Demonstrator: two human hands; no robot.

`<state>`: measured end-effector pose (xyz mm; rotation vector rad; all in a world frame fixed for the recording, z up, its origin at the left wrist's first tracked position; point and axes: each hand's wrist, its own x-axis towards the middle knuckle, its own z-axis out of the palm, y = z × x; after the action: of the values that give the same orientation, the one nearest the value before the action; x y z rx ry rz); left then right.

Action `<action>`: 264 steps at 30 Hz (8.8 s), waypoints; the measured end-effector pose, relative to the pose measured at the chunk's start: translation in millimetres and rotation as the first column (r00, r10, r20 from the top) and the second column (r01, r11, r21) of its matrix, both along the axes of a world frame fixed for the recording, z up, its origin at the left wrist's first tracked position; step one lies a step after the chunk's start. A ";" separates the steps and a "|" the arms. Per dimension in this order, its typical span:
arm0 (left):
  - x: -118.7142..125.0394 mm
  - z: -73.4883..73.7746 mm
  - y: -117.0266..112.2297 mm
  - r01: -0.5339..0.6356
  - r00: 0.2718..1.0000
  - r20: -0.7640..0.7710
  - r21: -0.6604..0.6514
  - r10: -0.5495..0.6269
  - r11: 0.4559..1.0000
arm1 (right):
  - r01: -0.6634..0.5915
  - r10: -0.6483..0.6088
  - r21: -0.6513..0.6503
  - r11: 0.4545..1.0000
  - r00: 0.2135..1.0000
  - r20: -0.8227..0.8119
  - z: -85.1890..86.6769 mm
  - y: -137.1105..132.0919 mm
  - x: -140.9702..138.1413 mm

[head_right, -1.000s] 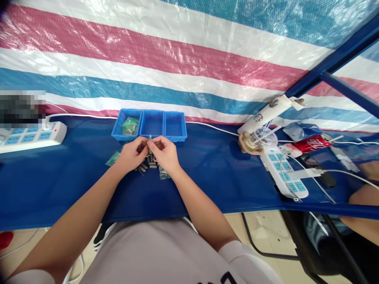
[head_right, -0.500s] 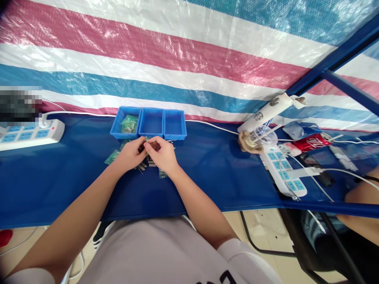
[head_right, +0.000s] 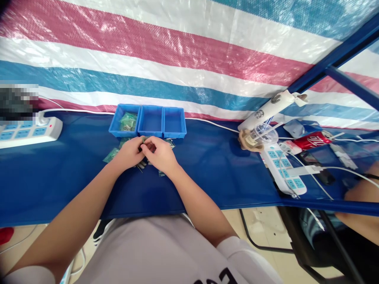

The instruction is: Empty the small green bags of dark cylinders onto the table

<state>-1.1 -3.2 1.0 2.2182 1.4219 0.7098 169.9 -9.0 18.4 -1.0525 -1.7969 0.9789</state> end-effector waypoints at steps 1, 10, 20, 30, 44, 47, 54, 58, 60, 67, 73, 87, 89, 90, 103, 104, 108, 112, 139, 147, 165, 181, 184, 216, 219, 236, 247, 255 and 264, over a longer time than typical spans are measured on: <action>0.0 0.3 0.1 0.002 1.000 -0.002 0.000 -0.002 1.000 | -0.003 0.003 0.003 1.000 1.000 0.013 0.2 -0.2 0.2; 0.6 2.1 0.2 0.025 1.000 -0.017 0.006 -0.025 1.000 | -0.053 0.051 0.020 0.998 0.996 0.076 4.6 -1.6 1.6; 0.3 0.8 1.4 0.036 0.999 -0.021 0.020 -0.035 0.999 | -0.081 0.077 0.030 0.996 0.990 0.122 4.2 -1.0 3.0; -0.5 -1.3 2.3 0.055 0.998 -0.013 0.037 -0.055 0.998 | -0.094 0.089 0.024 0.995 0.983 0.160 5.1 -0.9 2.6; 0.3 -0.4 2.8 0.039 0.998 -0.044 0.016 -0.038 0.999 | -0.116 0.108 0.028 0.993 0.974 0.197 5.3 -0.3 3.4; -0.3 -1.2 3.2 0.045 0.998 -0.045 0.025 -0.044 0.999 | -0.121 0.112 0.032 0.992 0.973 0.200 6.3 -0.4 3.4; -0.6 -1.8 4.0 0.036 0.998 -0.057 0.016 -0.035 0.999 | -0.122 0.112 0.031 0.992 0.967 0.229 6.8 -0.4 3.5; -1.0 -2.2 4.2 0.035 0.998 -0.059 0.017 -0.034 0.999 | -0.133 0.123 0.028 0.991 0.963 0.241 7.0 -0.4 3.5; -1.6 -3.1 4.5 0.044 0.998 -0.049 0.030 -0.042 0.999 | -0.138 0.128 0.028 0.990 0.962 0.242 7.3 -0.6 3.5; -3.4 -6.3 4.8 0.057 0.998 -0.022 0.062 -0.056 0.996 | -0.143 0.133 0.023 0.989 0.958 0.254 8.9 -1.9 4.3; -3.0 -6.7 4.5 0.048 0.999 -0.028 0.052 -0.047 0.997 | -0.150 0.139 0.023 0.988 0.955 0.262 10.5 -2.2 5.0; -4.2 -8.2 5.7 0.042 0.997 -0.063 0.061 -0.038 0.997 | -0.171 0.158 0.024 0.985 0.948 0.276 11.5 -2.7 5.9; -3.9 -6.8 5.3 0.044 0.997 -0.060 0.056 -0.041 0.997 | -0.174 0.161 0.026 0.984 0.947 0.277 11.4 -2.8 6.1; -3.8 -6.3 5.2 0.046 0.997 -0.056 0.056 -0.043 0.997 | -0.175 0.161 0.025 0.984 0.947 0.279 11.4 -2.8 6.2; -2.3 -2.8 4.4 0.046 0.998 -0.054 0.041 -0.044 0.998 | -0.177 0.159 0.033 0.984 0.940 0.301 10.9 -3.6 6.5; -2.2 -2.5 4.2 0.047 0.998 -0.050 0.043 -0.045 0.998 | -0.179 0.160 0.034 0.983 0.939 0.305 10.9 -3.6 6.5; -2.3 -2.4 4.0 0.051 0.998 -0.043 0.046 -0.049 0.998 | -0.186 0.163 0.045 0.982 0.936 0.312 10.7 -3.6 6.4; -2.7 -3.9 4.4 0.056 0.998 -0.044 0.049 -0.054 0.997 | -0.184 0.159 0.049 0.982 0.934 0.320 10.1 -3.5 6.4; -3.6 -4.4 4.8 0.045 0.998 -0.045 0.032 -0.043 0.998 | -0.192 0.171 0.036 0.981 0.931 0.322 12.4 -3.8 6.6; -3.5 -4.6 5.2 0.045 0.998 -0.053 0.041 -0.043 0.998 | -0.190 0.167 0.044 0.981 0.935 0.314 11.4 -3.2 6.4; -3.6 -4.7 4.7 0.042 0.998 -0.043 0.030 -0.041 0.999 | -0.193 0.171 0.036 0.981 0.932 0.319 12.4 -3.7 6.5; -3.1 -3.7 4.1 0.039 0.998 -0.049 0.029 -0.037 0.999 | -0.189 0.168 0.033 0.981 0.930 0.327 13.2 -3.9 6.4; -3.4 -4.3 4.5 0.039 0.998 -0.049 0.030 -0.038 0.999 | -0.194 0.170 0.045 0.980 0.932 0.319 12.4 -3.8 6.5; -3.1 -3.7 4.5 0.048 0.998 -0.033 0.045 -0.047 0.998 | -0.191 0.162 0.059 0.980 0.932 0.323 12.2 -4.1 6.7; -3.0 -3.3 4.6 0.049 0.998 -0.037 0.048 -0.047 0.998 | -0.197 0.167 0.061 0.979 0.930 0.327 12.3 -4.0 6.6; -2.3 -3.9 5.1 0.030 0.997 -0.070 0.037 -0.028 0.999 | -0.195 0.160 0.063 0.979 0.919 0.361 10.8 -4.8 6.7; -1.9 -2.7 4.7 0.009 0.996 -0.087 0.016 -0.008 1.000 | -0.206 0.166 0.065 0.976 0.908 0.385 12.4 -6.9 6.4; -1.7 -3.8 5.7 0.004 0.996 -0.091 0.019 -0.003 1.000 | -0.197 0.160 0.047 0.979 0.894 0.419 15.1 -8.5 6.3; -1.8 -5.3 6.3 0.003 0.995 -0.096 0.032 0.000 0.999 | -0.197 0.159 0.039 0.980 0.879 0.450 18.1 -10.9 5.5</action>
<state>-2.9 3.0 -4.3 2.3057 1.4637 0.6381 175.4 -19.9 36.5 -1.1392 -2.3254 0.7999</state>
